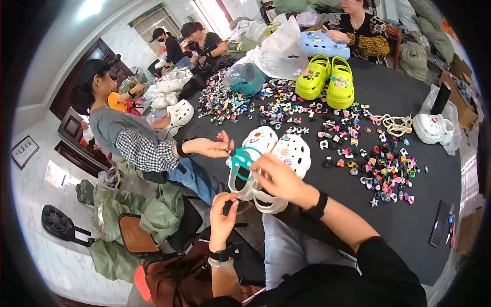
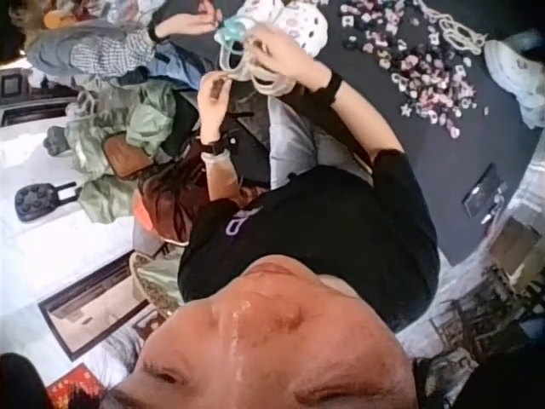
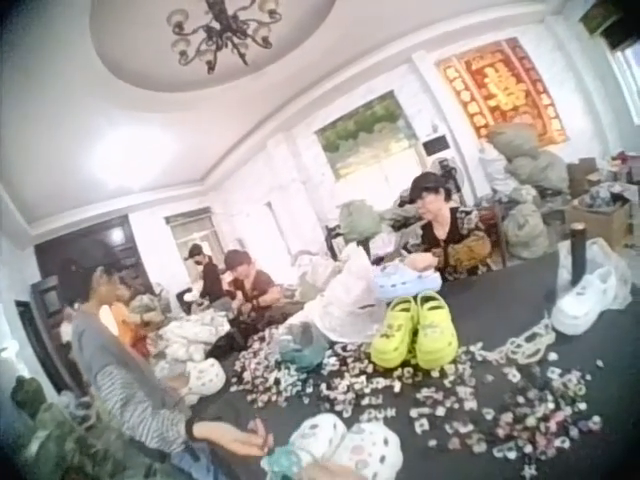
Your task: Applying decorative charms to foam clogs and bagging them for shipment.
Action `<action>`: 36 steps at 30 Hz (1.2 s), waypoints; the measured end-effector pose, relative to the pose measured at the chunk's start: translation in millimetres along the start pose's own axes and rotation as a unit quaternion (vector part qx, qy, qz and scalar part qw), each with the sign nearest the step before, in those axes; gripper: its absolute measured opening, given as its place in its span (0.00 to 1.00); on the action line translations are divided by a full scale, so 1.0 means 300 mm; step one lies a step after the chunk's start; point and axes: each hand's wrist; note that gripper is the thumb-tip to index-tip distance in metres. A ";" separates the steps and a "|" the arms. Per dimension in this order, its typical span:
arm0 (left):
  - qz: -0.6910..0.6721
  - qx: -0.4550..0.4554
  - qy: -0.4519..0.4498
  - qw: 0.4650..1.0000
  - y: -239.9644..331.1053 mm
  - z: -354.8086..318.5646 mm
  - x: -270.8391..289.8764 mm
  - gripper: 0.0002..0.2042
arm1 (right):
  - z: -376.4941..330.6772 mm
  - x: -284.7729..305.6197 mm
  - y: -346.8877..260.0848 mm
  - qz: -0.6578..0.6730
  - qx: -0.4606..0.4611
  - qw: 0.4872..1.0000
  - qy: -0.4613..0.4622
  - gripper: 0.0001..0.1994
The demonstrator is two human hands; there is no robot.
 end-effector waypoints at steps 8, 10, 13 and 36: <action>0.117 -0.060 0.058 0.990 -0.001 -0.031 -0.032 0.07 | 0.107 -0.040 0.004 -0.298 0.013 0.925 -0.236 0.21; 0.125 -0.066 0.061 0.988 0.006 -0.042 -0.036 0.06 | 0.065 -0.086 0.030 -0.349 -0.012 0.905 -0.241 0.22; 0.143 -0.071 0.078 0.984 0.001 -0.065 -0.022 0.07 | 0.069 -0.043 -0.019 -0.316 -0.074 0.916 -0.236 0.19; 0.159 -0.031 0.135 0.978 -0.062 -0.119 0.007 0.04 | -0.301 -0.175 -0.177 0.279 -0.397 0.840 -0.242 0.29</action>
Point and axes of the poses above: each hand's wrist, its own z-axis towards the middle knuckle, its own x-axis out of the back of the hand, y = z × x, and after that the axes turned 9 degrees about x, right-handed
